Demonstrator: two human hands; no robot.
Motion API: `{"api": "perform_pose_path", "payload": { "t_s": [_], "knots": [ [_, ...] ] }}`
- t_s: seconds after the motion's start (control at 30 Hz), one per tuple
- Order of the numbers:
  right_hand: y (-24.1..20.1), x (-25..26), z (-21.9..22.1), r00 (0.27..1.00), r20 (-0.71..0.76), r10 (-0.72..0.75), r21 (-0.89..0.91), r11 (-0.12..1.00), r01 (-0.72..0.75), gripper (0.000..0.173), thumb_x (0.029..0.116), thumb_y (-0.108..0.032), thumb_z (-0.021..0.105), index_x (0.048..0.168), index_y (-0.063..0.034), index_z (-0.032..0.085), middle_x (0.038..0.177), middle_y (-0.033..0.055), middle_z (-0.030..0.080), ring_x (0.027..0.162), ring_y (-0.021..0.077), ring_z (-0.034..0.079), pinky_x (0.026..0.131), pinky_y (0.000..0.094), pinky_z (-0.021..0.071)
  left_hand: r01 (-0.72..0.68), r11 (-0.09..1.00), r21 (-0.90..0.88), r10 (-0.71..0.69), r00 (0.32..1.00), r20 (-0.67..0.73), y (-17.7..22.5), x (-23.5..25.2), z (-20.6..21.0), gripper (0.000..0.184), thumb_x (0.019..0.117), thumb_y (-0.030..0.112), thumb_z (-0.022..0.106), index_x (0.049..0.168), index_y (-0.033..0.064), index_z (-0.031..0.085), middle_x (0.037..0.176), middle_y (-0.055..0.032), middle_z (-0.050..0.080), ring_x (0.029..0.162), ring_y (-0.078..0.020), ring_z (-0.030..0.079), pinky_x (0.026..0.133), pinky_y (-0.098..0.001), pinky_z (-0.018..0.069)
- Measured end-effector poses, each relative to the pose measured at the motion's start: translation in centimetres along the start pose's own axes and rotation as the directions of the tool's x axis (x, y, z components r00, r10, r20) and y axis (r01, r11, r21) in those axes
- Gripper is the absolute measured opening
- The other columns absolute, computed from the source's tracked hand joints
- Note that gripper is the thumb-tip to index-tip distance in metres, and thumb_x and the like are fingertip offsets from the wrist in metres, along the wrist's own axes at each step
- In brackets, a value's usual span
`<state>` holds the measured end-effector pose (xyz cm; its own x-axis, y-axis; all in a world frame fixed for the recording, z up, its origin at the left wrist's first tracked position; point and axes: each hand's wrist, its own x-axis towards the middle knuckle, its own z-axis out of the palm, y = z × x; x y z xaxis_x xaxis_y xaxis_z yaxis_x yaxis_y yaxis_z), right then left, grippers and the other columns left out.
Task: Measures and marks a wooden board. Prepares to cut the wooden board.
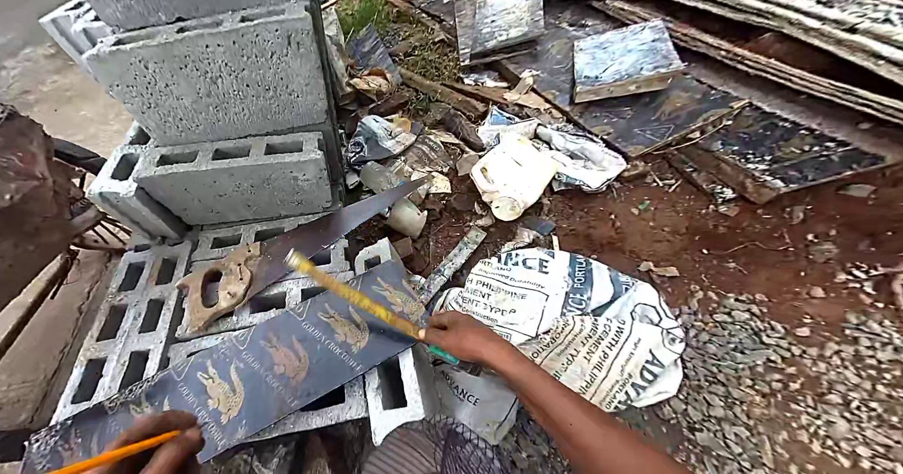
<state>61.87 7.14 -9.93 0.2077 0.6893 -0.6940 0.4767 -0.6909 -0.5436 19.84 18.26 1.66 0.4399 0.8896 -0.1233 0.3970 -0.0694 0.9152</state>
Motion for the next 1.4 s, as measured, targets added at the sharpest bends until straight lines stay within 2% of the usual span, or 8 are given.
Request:
{"api": "perform_pose_path", "payload": {
  "t_s": [0.1, 0.23, 0.3, 0.4, 0.57, 0.73, 0.97, 1.4],
  "knots": [
    [-0.7, -0.9, -2.5, 0.998, -0.040, -0.057, -0.312, 0.949, 0.042, 0.034, 0.1034, -0.042, 0.057, 0.111, -0.0141, 0.075, 0.105, 0.0149, 0.073, 0.104, 0.0368, 0.068, 0.089, 0.0632, 0.0511, -0.048, 0.984, 0.174, 0.040, 0.998, 0.051, -3.0, 2.1, 2.7, 0.018, 0.1010, 0.008, 0.054, 0.108, -0.0042, 0.066, 0.090, -0.0051, 0.075, 0.073, -0.0114, 0.073, 0.068, -0.0327, 0.0640],
    [-0.9, 2.7, -5.7, 0.994, -0.033, -0.106, -0.489, 0.869, 0.077, 0.030, 0.1021, -0.040, 0.059, 0.112, -0.0162, 0.074, 0.104, 0.0146, 0.073, 0.103, 0.0372, 0.069, 0.086, 0.0630, 0.0522, -0.272, 0.756, 0.595, 0.288, 0.955, 0.070, -3.5, 6.3, 8.2, 0.028, 0.0974, 0.028, 0.059, 0.105, 0.0051, 0.073, 0.093, -0.0094, 0.071, 0.079, -0.0214, 0.070, 0.069, -0.0445, 0.0595],
    [-2.0, 5.1, -6.6, 0.993, -0.020, -0.116, -0.532, 0.842, 0.088, 0.027, 0.1018, -0.038, 0.060, 0.112, -0.0174, 0.074, 0.106, 0.0143, 0.073, 0.105, 0.0369, 0.068, 0.087, 0.0636, 0.0516, -0.233, 0.680, 0.695, 0.223, 0.969, 0.107, -4.0, 8.9, 10.6, 0.026, 0.0992, 0.027, 0.064, 0.114, 0.0070, 0.072, 0.106, -0.0157, 0.070, 0.093, -0.0343, 0.070, 0.076, -0.0561, 0.0583],
    [-3.6, 8.7, -7.4, 0.992, 0.006, -0.129, -0.585, 0.804, 0.108, 0.027, 0.1013, -0.037, 0.061, 0.114, -0.0190, 0.075, 0.112, 0.0150, 0.073, 0.110, 0.0389, 0.067, 0.089, 0.0669, 0.0504, -0.062, 0.621, 0.781, 0.025, 0.998, 0.059, -5.8, 11.6, 13.4, 0.029, 0.1018, 0.028, 0.064, 0.125, 0.0117, 0.069, 0.121, -0.0170, 0.068, 0.113, -0.0411, 0.064, 0.088, -0.0599, 0.0550],
    [-4.5, 11.6, -8.9, 0.991, 0.061, -0.116, -0.655, 0.745, 0.128, 0.025, 0.1002, -0.035, 0.063, 0.114, -0.0191, 0.076, 0.116, 0.0154, 0.072, 0.114, 0.0393, 0.065, 0.091, 0.0685, 0.0488, 0.223, 0.695, 0.684, -0.167, 0.975, -0.148, -6.6, 12.9, 14.3, 0.037, 0.1058, 0.030, 0.056, 0.136, 0.0105, 0.064, 0.132, -0.0223, 0.063, 0.121, -0.0453, 0.059, 0.096, -0.0645, 0.0496],
    [-3.8, 11.9, -9.3, 0.992, 0.068, -0.105, -0.664, 0.738, 0.123, 0.025, 0.1012, -0.036, 0.062, 0.113, -0.0196, 0.076, 0.114, 0.0146, 0.072, 0.113, 0.0384, 0.066, 0.091, 0.0678, 0.0488, 0.159, 0.738, 0.656, -0.236, 0.971, 0.030, -8.2, 13.0, 13.5, 0.034, 0.1056, 0.035, 0.057, 0.132, 0.0159, 0.068, 0.123, -0.0189, 0.067, 0.110, -0.0389, 0.066, 0.093, -0.0620, 0.0529],
    [-3.8, 12.5, -9.9, 0.988, 0.055, -0.141, -0.645, 0.751, 0.143, 0.025, 0.1016, -0.036, 0.061, 0.116, -0.0221, 0.076, 0.116, 0.0126, 0.073, 0.114, 0.0365, 0.066, 0.092, 0.0671, 0.0489, 0.155, 0.797, 0.584, -0.203, 0.979, 0.016, -8.4, 15.2, 15.4, 0.017, 0.1002, 0.023, 0.067, 0.105, 0.0076, 0.073, 0.102, -0.0186, 0.069, 0.099, -0.0384, 0.067, 0.087, -0.0618, 0.0523],
    [-6.1, 16.4, -9.3, 0.981, 0.143, -0.135, -0.626, 0.755, 0.195, 0.025, 0.1008, -0.030, 0.061, 0.122, -0.0226, 0.074, 0.123, 0.0126, 0.070, 0.120, 0.0372, 0.063, 0.095, 0.0690, 0.0463, 0.230, 0.800, 0.555, -0.310, 0.949, 0.054, -7.6, 19.8, 17.6, 0.019, 0.1039, 0.021, 0.061, 0.110, 0.0076, 0.073, 0.101, -0.0200, 0.072, 0.100, -0.0403, 0.068, 0.089, -0.0642, 0.0501]
  ]
}}
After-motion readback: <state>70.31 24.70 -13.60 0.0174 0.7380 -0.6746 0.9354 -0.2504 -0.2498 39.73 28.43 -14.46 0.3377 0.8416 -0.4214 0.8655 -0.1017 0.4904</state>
